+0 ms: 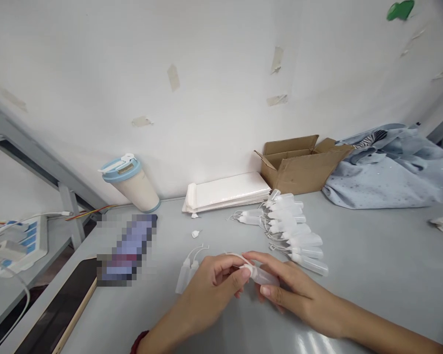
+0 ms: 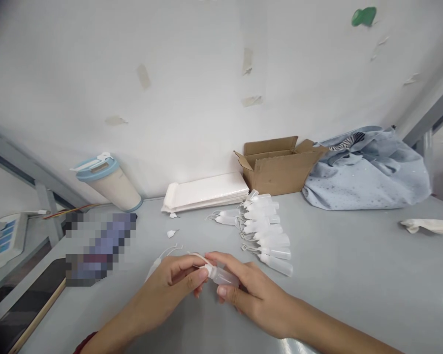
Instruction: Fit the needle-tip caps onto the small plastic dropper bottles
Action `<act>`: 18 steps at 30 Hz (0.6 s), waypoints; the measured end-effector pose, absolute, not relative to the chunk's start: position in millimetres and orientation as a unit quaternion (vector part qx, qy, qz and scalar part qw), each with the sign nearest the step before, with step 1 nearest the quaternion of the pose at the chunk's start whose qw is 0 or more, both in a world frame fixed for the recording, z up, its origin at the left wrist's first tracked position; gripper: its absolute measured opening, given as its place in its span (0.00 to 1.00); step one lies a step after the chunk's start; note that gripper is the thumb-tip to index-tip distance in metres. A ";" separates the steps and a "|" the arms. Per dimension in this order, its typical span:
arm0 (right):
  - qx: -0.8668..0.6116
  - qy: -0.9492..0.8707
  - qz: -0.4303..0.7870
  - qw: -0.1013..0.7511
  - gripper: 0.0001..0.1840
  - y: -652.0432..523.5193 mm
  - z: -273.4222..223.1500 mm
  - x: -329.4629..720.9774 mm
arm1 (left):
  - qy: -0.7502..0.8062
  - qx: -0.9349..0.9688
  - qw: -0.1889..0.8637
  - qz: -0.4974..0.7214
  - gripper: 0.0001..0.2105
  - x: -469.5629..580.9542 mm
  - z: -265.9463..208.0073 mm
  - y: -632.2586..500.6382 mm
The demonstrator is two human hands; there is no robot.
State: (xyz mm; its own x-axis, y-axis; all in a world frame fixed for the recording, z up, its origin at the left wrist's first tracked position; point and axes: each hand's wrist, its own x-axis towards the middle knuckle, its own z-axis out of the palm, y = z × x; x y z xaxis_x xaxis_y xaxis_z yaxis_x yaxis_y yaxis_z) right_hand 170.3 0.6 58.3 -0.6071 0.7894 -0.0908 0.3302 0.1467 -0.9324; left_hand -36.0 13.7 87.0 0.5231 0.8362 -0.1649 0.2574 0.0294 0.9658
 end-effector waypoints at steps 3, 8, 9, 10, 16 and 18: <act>-0.411 -0.716 0.522 0.211 0.22 -1.3 60.4 170.7 | 0.442 0.691 0.523 0.230 0.12 -36.9 88.0 12.4; -0.421 -0.756 0.454 0.211 0.09 -0.5 65.9 172.7 | 0.454 0.736 0.462 0.198 0.16 -35.9 86.6 11.5; -0.422 -0.761 0.447 0.207 0.09 0.1 67.1 173.0 | 0.454 0.740 0.457 0.196 0.17 -35.3 86.0 11.6; -0.422 -0.761 0.449 0.203 0.09 0.7 68.3 173.2 | 0.453 0.742 0.455 0.193 0.18 -34.7 85.3 11.6; -0.414 -0.667 0.572 0.238 0.12 4.4 68.1 169.3 | 0.426 0.771 0.414 0.229 0.08 -34.6 75.0 10.2; -0.400 -0.616 0.632 0.247 0.14 5.3 65.4 167.8 | 0.401 0.793 0.377 0.261 0.09 -35.0 71.5 9.5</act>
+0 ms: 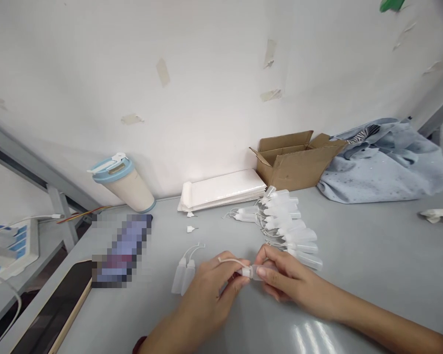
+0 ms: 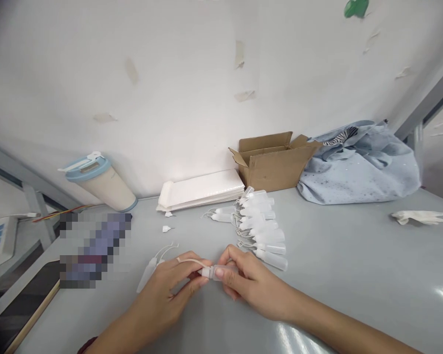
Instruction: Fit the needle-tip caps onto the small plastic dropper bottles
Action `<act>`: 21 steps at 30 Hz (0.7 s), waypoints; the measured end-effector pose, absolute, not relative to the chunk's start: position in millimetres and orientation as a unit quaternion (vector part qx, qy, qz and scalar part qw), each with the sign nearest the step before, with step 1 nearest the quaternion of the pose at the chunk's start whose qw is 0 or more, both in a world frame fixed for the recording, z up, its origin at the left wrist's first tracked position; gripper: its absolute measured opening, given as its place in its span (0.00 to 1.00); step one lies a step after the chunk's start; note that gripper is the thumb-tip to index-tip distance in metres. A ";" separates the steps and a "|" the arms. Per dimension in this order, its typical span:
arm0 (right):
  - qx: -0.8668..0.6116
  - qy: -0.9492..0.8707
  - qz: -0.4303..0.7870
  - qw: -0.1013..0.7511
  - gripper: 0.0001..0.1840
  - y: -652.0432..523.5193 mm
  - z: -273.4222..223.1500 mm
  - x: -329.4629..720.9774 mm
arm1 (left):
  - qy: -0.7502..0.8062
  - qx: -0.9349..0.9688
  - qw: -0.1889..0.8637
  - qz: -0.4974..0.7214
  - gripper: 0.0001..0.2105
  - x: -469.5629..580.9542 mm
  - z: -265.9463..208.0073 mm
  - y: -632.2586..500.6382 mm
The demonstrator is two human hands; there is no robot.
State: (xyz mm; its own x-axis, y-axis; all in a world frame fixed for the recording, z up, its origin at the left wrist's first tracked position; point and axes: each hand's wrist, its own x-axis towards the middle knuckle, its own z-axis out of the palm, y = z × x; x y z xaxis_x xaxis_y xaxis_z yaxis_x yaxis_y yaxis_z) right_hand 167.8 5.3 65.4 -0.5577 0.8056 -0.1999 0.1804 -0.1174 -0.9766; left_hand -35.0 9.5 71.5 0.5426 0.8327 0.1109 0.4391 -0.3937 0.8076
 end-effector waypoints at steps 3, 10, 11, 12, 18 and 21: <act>-0.388 -0.588 0.660 0.261 0.16 5.8 63.7 167.0 | 0.391 0.798 0.361 0.284 0.10 -34.9 71.5 8.7; -0.396 -0.617 0.627 0.263 0.18 3.5 69.4 168.0 | 0.445 0.774 0.401 0.206 0.20 -32.5 78.5 6.3; -0.390 -0.612 0.635 0.264 0.18 3.7 68.4 168.5 | 0.430 0.799 0.367 0.207 0.19 -32.7 76.5 5.4; -0.382 -0.603 0.647 0.266 0.19 4.2 66.7 169.0 | 0.404 0.830 0.317 0.217 0.16 -33.3 73.8 4.5; -0.360 -0.540 0.715 0.258 0.21 8.3 56.0 171.3 | 0.309 0.895 0.150 0.285 0.10 -34.1 62.4 -0.1; -0.367 -0.550 0.704 0.259 0.21 8.1 58.9 169.6 | 0.370 0.842 0.280 0.273 0.07 -30.6 67.8 -0.9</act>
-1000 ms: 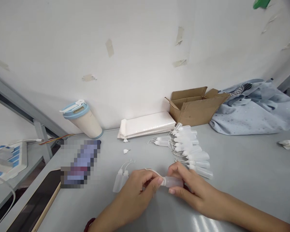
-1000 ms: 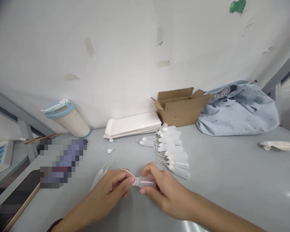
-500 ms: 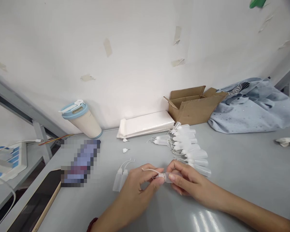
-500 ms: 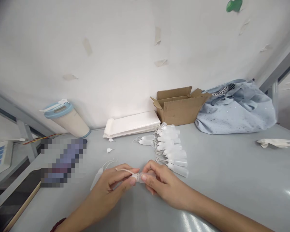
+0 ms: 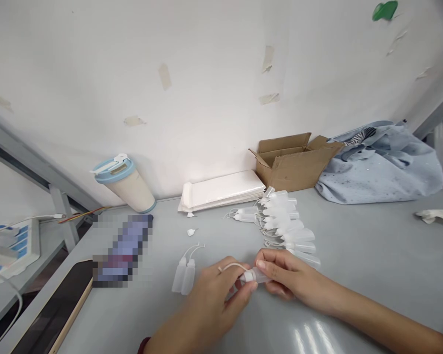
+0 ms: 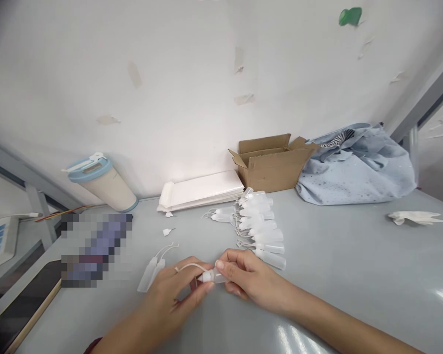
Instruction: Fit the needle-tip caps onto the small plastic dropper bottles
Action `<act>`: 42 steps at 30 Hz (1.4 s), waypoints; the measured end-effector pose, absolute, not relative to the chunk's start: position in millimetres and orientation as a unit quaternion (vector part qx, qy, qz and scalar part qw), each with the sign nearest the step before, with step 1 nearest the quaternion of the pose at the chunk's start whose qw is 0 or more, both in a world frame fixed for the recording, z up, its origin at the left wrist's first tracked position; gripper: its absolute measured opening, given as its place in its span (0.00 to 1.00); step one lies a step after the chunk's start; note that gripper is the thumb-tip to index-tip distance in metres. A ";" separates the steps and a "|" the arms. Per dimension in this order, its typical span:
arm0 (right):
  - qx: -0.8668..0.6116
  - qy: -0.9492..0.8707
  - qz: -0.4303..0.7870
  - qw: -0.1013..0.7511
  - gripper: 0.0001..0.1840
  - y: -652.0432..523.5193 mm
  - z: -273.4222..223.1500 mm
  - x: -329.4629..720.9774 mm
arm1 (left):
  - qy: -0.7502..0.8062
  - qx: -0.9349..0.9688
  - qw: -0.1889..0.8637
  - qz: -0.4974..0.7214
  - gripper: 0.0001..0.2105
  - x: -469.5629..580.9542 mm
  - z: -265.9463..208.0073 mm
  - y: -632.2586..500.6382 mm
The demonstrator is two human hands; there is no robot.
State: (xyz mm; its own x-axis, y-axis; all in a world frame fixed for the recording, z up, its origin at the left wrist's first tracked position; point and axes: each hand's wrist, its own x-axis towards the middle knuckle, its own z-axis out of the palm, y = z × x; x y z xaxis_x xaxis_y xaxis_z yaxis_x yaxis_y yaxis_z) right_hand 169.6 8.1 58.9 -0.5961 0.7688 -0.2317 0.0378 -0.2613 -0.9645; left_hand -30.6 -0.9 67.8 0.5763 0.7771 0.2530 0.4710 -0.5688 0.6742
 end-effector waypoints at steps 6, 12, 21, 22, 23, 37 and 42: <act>-0.417 -0.724 0.446 0.322 0.12 6.6 64.7 169.4 | 0.477 0.676 0.515 0.225 0.16 -28.6 79.7 4.5; -0.352 -0.825 0.218 0.384 0.10 3.9 53.7 172.6 | 0.434 0.568 0.664 0.218 0.22 -29.5 79.3 9.3; -0.406 -0.780 0.335 0.337 0.17 3.3 59.7 169.6 | 0.354 0.856 0.234 0.297 0.11 -34.6 65.1 0.6; -0.406 -0.777 0.342 0.338 0.16 3.8 60.5 169.6 | 0.360 0.849 0.249 0.295 0.10 -34.3 66.1 0.4; -0.404 -0.777 0.340 0.343 0.15 4.2 60.9 169.7 | 0.378 0.834 0.284 0.283 0.10 -33.4 68.4 0.3; -0.294 -0.838 0.198 0.416 0.12 2.4 56.8 170.7 | 0.442 0.632 0.611 0.180 0.21 -26.5 77.8 3.1; -0.347 -0.812 0.262 0.390 0.18 -0.5 55.3 169.9 | 0.397 0.843 0.275 0.238 0.18 -26.8 68.9 -5.2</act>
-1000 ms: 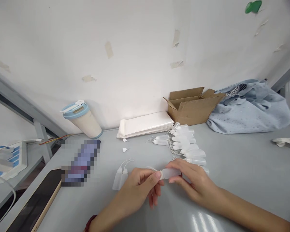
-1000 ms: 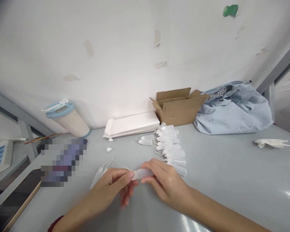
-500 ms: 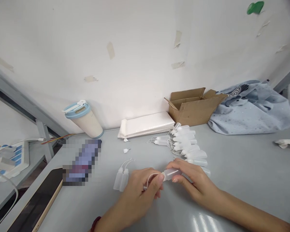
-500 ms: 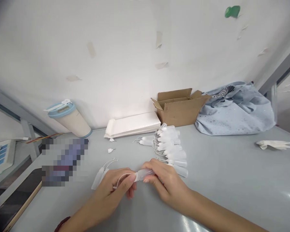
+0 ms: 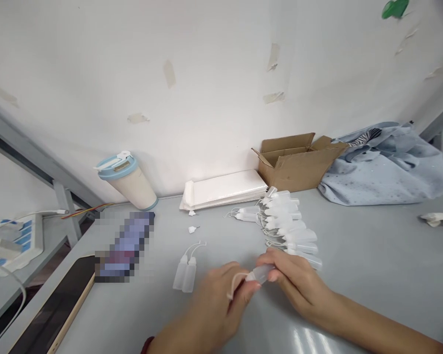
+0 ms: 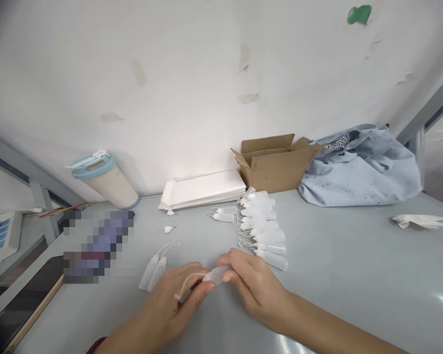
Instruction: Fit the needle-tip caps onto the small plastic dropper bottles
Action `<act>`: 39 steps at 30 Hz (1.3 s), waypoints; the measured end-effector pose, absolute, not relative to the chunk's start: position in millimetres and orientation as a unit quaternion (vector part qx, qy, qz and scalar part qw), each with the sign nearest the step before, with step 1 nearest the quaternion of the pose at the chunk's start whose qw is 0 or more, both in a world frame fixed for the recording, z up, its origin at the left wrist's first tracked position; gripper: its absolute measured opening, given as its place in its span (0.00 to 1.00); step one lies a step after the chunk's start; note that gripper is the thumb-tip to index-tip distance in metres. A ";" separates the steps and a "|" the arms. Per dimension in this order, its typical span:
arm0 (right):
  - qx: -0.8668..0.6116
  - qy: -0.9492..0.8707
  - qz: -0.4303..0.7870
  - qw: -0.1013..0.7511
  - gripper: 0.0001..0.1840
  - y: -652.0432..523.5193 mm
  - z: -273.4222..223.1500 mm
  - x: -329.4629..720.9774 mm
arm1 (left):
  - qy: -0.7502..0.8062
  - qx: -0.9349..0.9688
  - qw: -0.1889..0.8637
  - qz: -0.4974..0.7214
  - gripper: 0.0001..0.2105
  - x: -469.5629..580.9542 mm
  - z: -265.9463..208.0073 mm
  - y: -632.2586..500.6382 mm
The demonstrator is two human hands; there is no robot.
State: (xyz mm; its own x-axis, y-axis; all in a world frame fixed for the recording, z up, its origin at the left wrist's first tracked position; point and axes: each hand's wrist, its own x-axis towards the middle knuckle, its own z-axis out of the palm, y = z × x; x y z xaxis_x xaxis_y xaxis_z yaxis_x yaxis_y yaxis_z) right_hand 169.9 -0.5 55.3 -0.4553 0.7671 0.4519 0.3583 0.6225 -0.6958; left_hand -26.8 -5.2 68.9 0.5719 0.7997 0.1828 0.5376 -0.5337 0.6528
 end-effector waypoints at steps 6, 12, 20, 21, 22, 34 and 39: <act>-0.399 -0.758 0.384 0.346 0.17 -0.7 60.3 167.7 | 0.305 0.916 0.018 0.261 0.10 -31.9 55.8 -5.7; -0.388 -0.772 0.351 0.362 0.12 1.3 59.6 169.3 | 0.426 0.809 0.350 0.204 0.18 -28.7 71.4 2.3; -0.319 -0.847 0.238 0.353 0.12 3.4 49.8 172.6 | 0.452 0.622 0.620 0.157 0.22 -30.8 80.1 7.4; -0.310 -0.857 0.212 0.351 0.13 4.3 47.6 172.8 | 0.456 0.616 0.623 0.154 0.21 -30.7 78.8 7.6; -0.305 -0.867 0.183 0.349 0.13 5.0 45.6 172.8 | 0.462 0.619 0.617 0.152 0.21 -30.3 77.5 7.6; -0.431 -0.825 0.038 0.362 0.12 28.7 51.2 178.7 | 0.598 0.759 0.145 0.211 0.06 -69.7 81.4 44.0; -0.543 -0.811 -0.065 0.206 0.12 63.4 67.0 179.4 | 0.615 0.759 0.121 0.177 0.13 -88.4 70.3 62.6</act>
State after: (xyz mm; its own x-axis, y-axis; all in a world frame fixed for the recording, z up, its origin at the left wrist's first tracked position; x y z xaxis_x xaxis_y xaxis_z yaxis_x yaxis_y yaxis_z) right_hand 179.4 63.4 67.0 -0.3244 0.8549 0.4048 0.9084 0.4008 -0.1186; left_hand -88.4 62.6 70.3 0.1801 0.9763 0.1198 0.8903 -0.2136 0.4022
